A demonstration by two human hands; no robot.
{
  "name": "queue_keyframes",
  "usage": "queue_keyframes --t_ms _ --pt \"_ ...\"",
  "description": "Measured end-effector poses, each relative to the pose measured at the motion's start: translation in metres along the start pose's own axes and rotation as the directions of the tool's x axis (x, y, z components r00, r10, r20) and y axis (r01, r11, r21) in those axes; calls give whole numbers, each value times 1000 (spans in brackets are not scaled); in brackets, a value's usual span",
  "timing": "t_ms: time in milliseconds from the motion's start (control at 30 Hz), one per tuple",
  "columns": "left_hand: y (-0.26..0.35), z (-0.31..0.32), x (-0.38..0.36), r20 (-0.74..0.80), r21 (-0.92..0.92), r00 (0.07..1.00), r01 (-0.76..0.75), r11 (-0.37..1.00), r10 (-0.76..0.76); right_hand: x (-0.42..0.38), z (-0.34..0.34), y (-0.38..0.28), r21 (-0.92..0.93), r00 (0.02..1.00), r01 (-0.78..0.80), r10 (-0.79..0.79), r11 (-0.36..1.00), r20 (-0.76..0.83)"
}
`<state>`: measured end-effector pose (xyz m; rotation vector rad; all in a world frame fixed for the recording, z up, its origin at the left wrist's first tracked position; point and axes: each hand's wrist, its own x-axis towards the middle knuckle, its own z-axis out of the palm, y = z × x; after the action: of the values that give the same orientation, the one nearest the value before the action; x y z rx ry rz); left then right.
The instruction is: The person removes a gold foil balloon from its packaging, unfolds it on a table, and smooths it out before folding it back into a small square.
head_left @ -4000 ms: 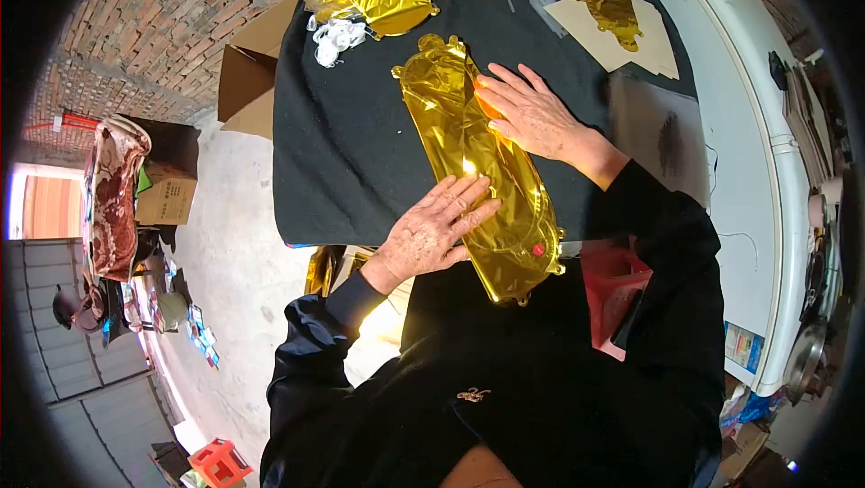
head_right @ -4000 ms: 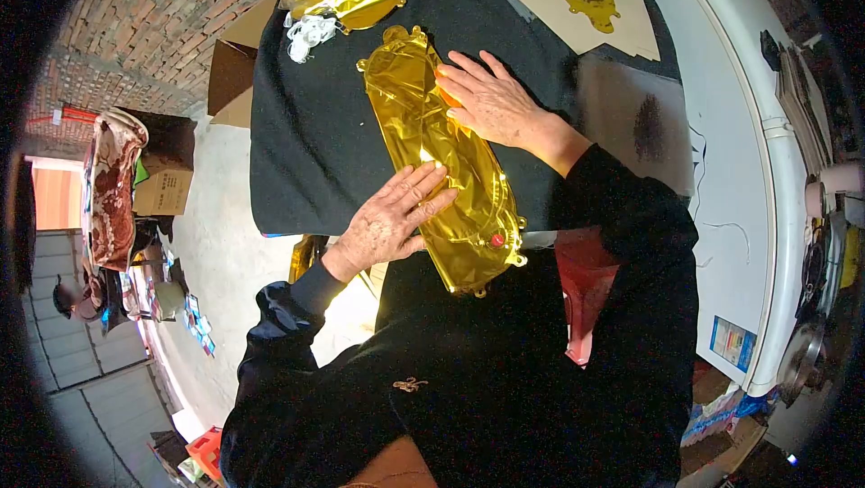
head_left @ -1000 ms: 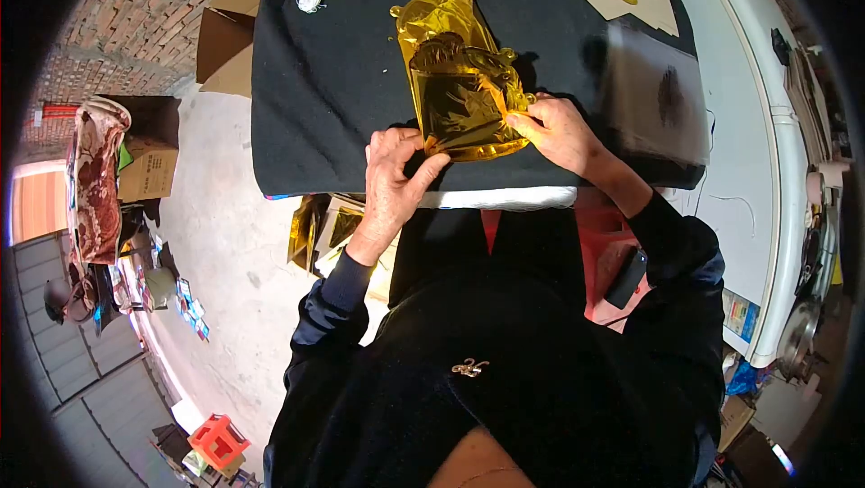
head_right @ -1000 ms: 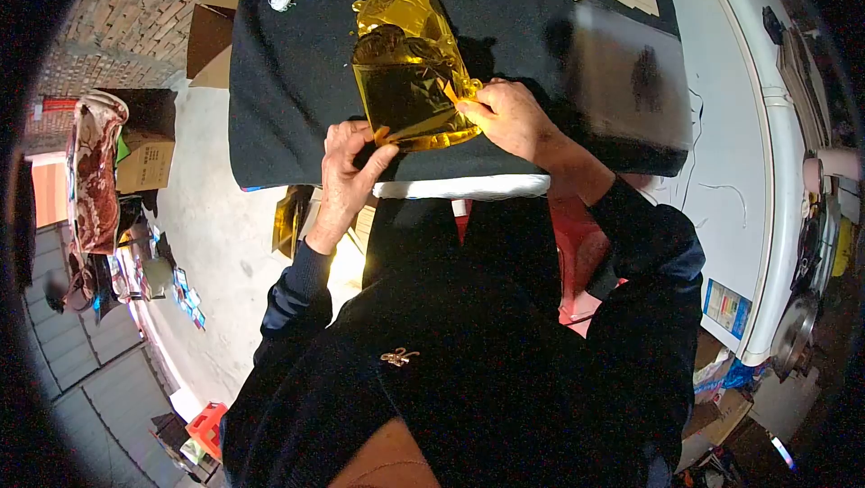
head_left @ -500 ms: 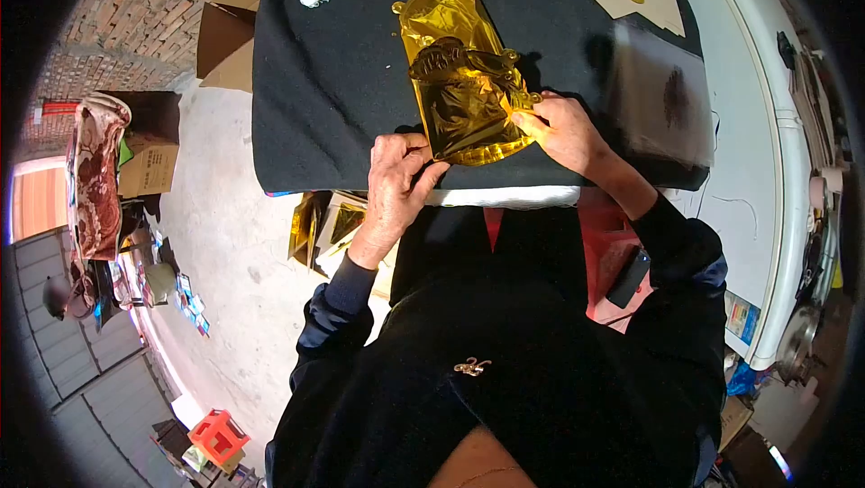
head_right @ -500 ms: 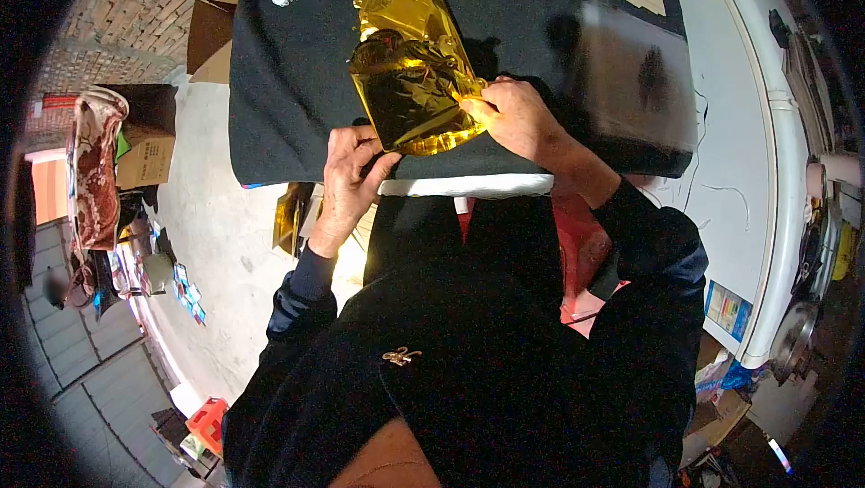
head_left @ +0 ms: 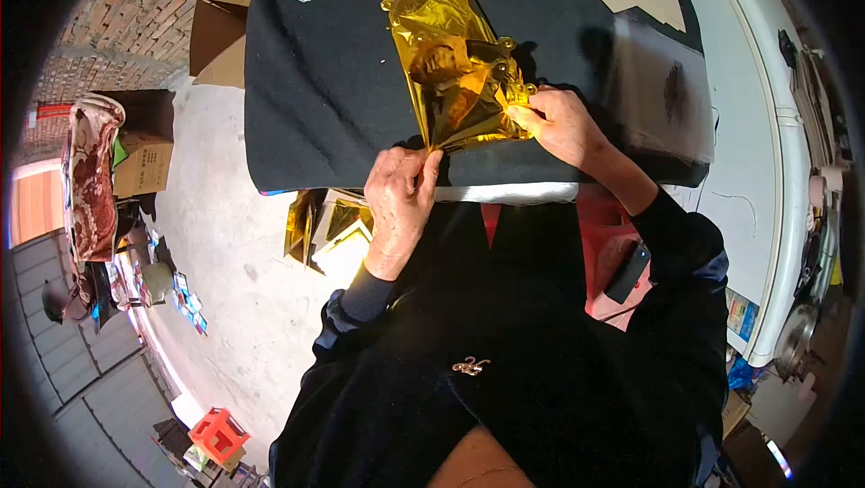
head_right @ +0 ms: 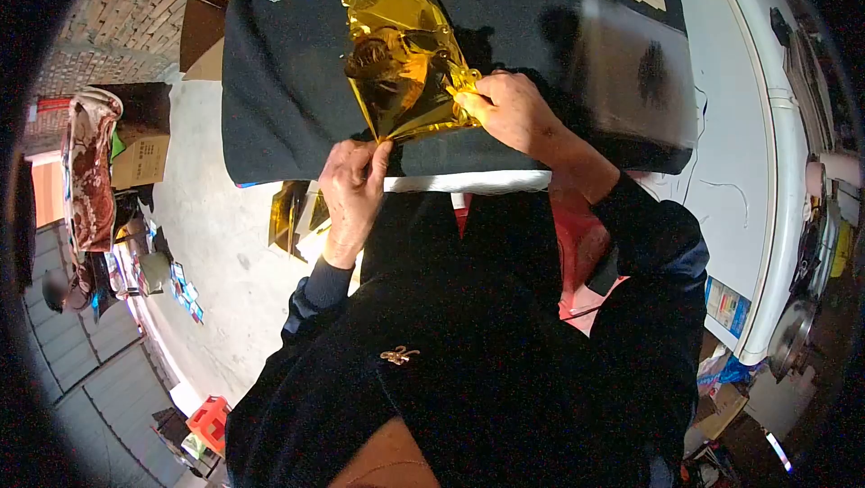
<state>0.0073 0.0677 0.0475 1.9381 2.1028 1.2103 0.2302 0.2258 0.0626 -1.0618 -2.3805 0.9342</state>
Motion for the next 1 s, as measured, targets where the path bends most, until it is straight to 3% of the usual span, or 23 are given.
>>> queue_keyframes --t_ms 100,167,200,300,367,467,500,600,700,800,1000 --pt "5 -1 -3 59 -19 982 182 983 -181 1 -3 -3 22 997 -59 58 998 45" --pt "4 0 0 67 -81 973 226 971 -221 2 -12 -12 62 983 -137 128 989 131" --pt "4 -1 1 72 -111 968 248 962 -242 2 -13 -10 135 981 -141 119 981 154" --pt "8 -7 8 249 -177 842 525 832 -479 -2 -17 -1 364 980 -127 61 923 187" --pt "8 -9 10 256 -184 848 514 838 -464 -9 -19 0 526 988 -77 -7 847 156" --pt "7 -11 13 287 -188 829 541 820 -481 -21 -18 2 242 995 92 -99 966 17" --pt "7 -10 13 301 -188 817 556 809 -492 -24 -12 1 333 999 47 -39 942 -30" --pt "4 -9 14 315 -211 820 551 807 -478 -20 -13 2 18 979 188 -185 982 -84" --pt "4 -10 16 326 -218 811 564 796 -485 -20 -6 -1 58 972 173 -161 983 -171" --pt "3 -10 17 340 -207 803 572 794 -490 -24 -4 -5 1 971 159 -156 987 -180" --pt "2 -10 23 392 -139 782 571 809 -484 -28 18 -1 -161 916 165 -211 973 -341"
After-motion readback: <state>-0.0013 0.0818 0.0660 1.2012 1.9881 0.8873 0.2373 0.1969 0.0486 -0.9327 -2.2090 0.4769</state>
